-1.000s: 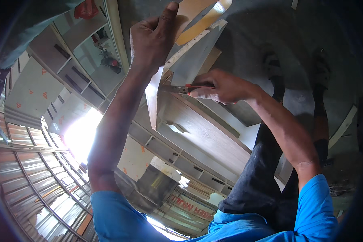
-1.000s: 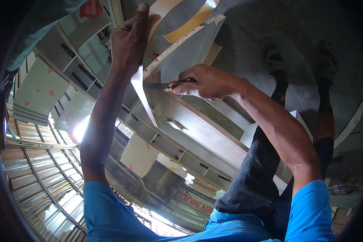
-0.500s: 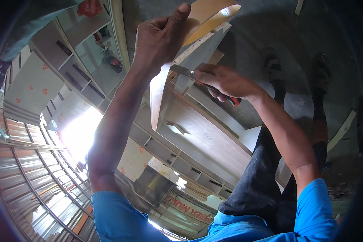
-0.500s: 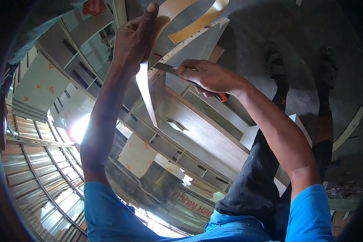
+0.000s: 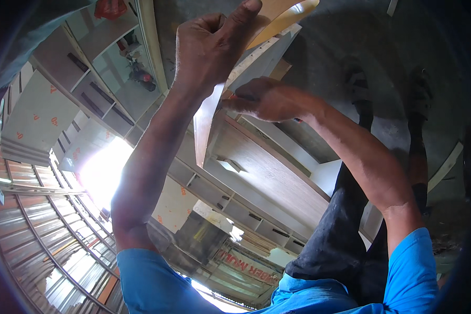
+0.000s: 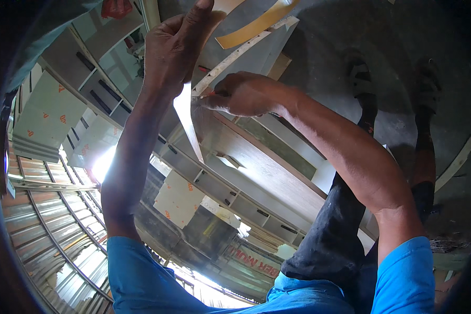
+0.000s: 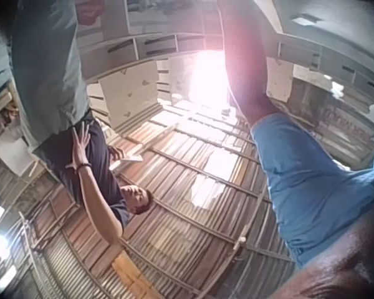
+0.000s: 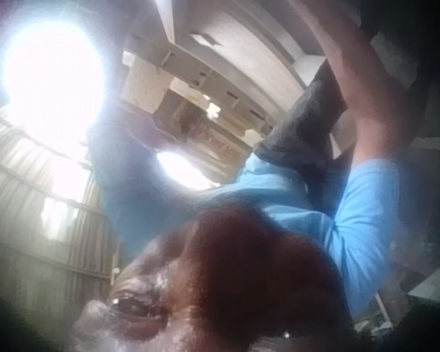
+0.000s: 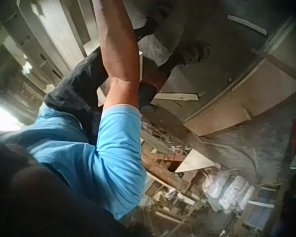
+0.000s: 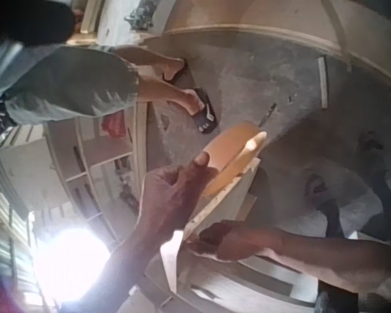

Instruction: The person applies a strip of edge banding to the side of a wooden drawer unit, pressing it down with a block. They move to another side, using a knife to trim the excess material from the edge before continuing to press the strip into place.

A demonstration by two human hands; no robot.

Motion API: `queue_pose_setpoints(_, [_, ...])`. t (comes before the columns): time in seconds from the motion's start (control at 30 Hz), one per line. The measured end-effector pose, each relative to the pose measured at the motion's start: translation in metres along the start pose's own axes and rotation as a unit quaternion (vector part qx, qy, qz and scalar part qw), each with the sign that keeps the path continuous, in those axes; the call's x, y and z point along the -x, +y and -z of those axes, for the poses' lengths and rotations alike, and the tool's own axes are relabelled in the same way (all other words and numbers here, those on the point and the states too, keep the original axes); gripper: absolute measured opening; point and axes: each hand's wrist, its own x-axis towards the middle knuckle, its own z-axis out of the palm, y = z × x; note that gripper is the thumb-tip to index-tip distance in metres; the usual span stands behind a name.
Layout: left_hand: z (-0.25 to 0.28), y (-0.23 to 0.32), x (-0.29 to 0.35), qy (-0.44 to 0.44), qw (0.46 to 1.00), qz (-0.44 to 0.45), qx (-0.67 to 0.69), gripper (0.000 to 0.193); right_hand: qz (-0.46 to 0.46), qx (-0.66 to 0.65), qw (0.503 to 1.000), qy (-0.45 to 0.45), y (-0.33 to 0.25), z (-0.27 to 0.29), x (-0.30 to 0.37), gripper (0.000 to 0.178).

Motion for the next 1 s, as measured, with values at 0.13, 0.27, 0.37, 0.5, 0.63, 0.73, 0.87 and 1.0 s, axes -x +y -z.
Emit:
queue_pose_setpoints(0.13, [0.001, -0.001, 0.004, 0.006, 0.999, 0.041, -0.034, 0.06, -0.024, 0.053, 0.998, -0.02, 0.006, 0.001, 0.002, 0.065])
queue_pose_setpoints(0.27, [-0.001, -0.004, 0.002, 0.033, 0.998, 0.045, -0.026, 0.059, -0.014, 0.054, 0.997, -0.059, 0.008, 0.01, 0.004, 0.066])
queue_pose_setpoints(0.37, [0.002, -0.006, -0.002, 0.031, 0.998, 0.035, -0.035, 0.056, -0.005, 0.042, 0.997, -0.068, 0.01, 0.011, 0.007, 0.066])
queue_pose_setpoints(0.5, [-0.003, -0.007, -0.003, 0.023, 0.999, 0.018, 0.03, 0.053, -0.019, 0.067, 0.993, -0.094, 0.013, 0.012, 0.011, 0.071])
queue_pose_setpoints(0.63, [-0.001, 0.0, 0.004, 0.034, 0.997, 0.063, -0.03, 0.054, -0.013, 0.051, 0.995, -0.086, 0.015, 0.011, 0.017, 0.066])
queue_pose_setpoints(0.73, [-0.001, 0.004, 0.003, 0.021, 0.999, 0.042, -0.016, 0.057, -0.021, 0.049, 0.994, -0.093, 0.022, 0.011, 0.022, 0.058])
queue_pose_setpoints(0.87, [-0.001, 0.003, 0.004, 0.036, 0.994, 0.075, -0.064, 0.061, 0.038, 0.099, 0.989, -0.105, 0.03, 0.009, 0.041, 0.048])
queue_pose_setpoints(1.0, [0.003, 0.005, 0.002, 0.028, 0.997, 0.066, -0.03, 0.064, -0.023, 0.094, 0.979, -0.18, 0.025, 0.011, 0.072, 0.046])
